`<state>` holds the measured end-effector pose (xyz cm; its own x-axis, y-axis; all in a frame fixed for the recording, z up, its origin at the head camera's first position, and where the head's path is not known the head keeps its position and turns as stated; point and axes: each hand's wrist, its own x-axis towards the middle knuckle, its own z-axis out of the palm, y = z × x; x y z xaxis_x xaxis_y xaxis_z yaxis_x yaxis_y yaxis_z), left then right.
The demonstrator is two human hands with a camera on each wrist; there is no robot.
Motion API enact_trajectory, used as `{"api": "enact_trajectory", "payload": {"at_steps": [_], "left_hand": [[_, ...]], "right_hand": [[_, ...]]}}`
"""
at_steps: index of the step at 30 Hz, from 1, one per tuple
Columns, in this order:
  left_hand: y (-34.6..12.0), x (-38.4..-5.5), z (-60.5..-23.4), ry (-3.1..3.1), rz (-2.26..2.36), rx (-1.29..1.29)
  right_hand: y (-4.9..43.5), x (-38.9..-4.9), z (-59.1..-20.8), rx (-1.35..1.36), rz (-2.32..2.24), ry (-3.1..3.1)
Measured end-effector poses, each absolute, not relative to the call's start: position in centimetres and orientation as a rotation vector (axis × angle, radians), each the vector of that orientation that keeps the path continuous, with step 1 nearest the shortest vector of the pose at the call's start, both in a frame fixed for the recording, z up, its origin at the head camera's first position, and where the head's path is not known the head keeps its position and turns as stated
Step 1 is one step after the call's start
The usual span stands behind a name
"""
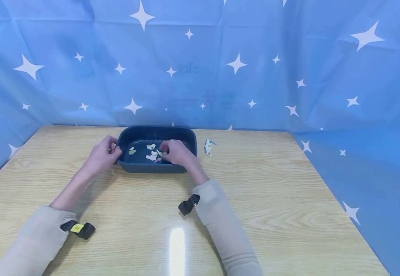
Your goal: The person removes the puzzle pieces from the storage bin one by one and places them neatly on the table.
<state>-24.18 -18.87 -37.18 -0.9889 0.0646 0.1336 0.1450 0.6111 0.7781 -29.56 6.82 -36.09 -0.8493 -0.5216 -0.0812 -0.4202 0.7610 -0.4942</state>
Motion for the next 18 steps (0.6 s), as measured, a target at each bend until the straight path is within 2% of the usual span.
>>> {"api": "enact_trajectory", "payload": {"at_steps": [18], "left_hand": [[-18.89,-24.20,-37.19,-2.732,-1.330,-0.188]], "right_hand": [[5.97,-29.58,-36.02,-0.564,-0.640,2.707]]}}
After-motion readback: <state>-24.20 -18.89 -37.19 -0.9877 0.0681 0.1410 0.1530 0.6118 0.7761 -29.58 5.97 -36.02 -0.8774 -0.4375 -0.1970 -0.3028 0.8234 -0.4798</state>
